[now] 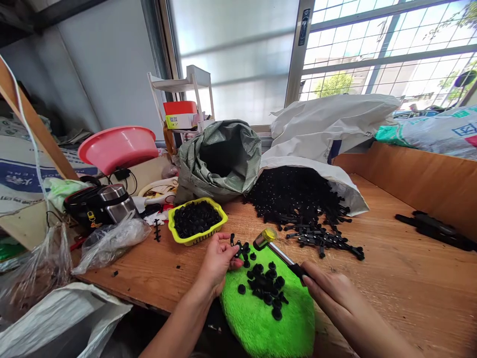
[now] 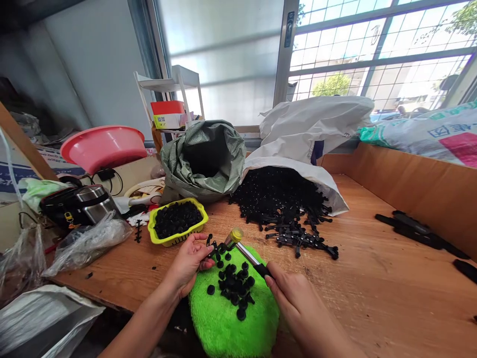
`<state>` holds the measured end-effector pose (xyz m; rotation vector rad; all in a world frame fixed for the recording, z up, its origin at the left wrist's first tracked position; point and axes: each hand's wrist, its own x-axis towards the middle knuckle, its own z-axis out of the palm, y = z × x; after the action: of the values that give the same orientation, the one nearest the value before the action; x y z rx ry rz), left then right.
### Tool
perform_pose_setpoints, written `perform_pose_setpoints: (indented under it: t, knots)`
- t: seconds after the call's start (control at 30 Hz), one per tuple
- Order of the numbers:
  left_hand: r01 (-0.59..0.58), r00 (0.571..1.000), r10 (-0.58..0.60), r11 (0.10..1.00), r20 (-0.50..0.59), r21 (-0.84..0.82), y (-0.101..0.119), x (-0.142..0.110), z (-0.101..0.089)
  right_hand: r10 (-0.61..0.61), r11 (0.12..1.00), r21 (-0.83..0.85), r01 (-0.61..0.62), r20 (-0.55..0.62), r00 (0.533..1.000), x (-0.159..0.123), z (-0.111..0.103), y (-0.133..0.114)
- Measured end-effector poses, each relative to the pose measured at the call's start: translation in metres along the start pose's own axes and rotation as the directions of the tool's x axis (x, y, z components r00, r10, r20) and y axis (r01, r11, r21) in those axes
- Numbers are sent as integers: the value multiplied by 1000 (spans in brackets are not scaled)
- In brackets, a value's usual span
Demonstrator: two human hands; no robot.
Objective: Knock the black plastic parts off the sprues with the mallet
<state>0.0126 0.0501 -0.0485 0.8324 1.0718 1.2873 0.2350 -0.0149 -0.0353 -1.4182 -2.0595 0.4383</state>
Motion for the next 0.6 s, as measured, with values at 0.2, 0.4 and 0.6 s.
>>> perform_pose_setpoints:
  t: [0.2, 0.4, 0.6]
  knots:
    - [-19, 1000, 19, 1000, 2, 6, -4, 3, -1, 11, 1000, -15, -10, 96, 995, 7, -1, -9]
    - [-70, 998, 69, 996, 11, 59, -9, 4, 0, 27, 990, -139, -4, 164, 986, 10, -5, -15]
    - [-155, 987, 159, 980, -19, 127, -9, 1, 3, 55, 942, -336, 10, 184, 981, 18, 2, -20]
